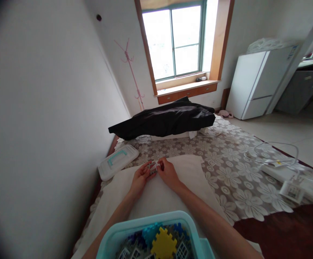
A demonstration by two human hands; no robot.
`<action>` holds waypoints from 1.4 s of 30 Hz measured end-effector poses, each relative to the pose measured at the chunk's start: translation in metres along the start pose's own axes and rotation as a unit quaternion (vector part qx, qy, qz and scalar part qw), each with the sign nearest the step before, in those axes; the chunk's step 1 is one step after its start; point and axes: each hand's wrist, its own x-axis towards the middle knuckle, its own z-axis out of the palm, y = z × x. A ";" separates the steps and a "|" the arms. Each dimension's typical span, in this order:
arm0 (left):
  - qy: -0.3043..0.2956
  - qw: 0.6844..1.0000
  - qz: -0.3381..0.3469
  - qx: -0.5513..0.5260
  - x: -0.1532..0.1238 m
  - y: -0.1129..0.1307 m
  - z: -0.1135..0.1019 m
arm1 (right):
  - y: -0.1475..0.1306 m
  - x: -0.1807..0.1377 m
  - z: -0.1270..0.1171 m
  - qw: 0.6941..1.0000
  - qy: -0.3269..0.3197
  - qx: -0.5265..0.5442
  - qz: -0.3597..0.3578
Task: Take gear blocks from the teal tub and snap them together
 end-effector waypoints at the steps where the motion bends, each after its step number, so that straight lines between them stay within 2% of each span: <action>1: -0.002 1.000 0.001 0.001 0.000 0.000 0.000 | -0.001 0.000 0.000 1.000 -0.002 0.002 -0.001; 9: -0.007 1.000 0.005 0.008 -0.001 0.001 0.000 | -0.004 -0.001 0.000 1.000 0.012 -0.024 0.006; 23: -0.009 0.998 0.032 0.054 -0.001 -0.002 0.001 | -0.003 -0.002 -0.002 0.999 -0.001 -0.043 -0.010; 33: 0.039 0.998 0.019 0.043 0.001 -0.002 -0.001 | -0.004 0.000 -0.003 0.998 0.041 0.045 0.026; 42: 0.029 0.999 0.012 0.032 0.000 0.000 -0.001 | -0.003 -0.002 -0.002 1.000 -0.005 0.025 0.003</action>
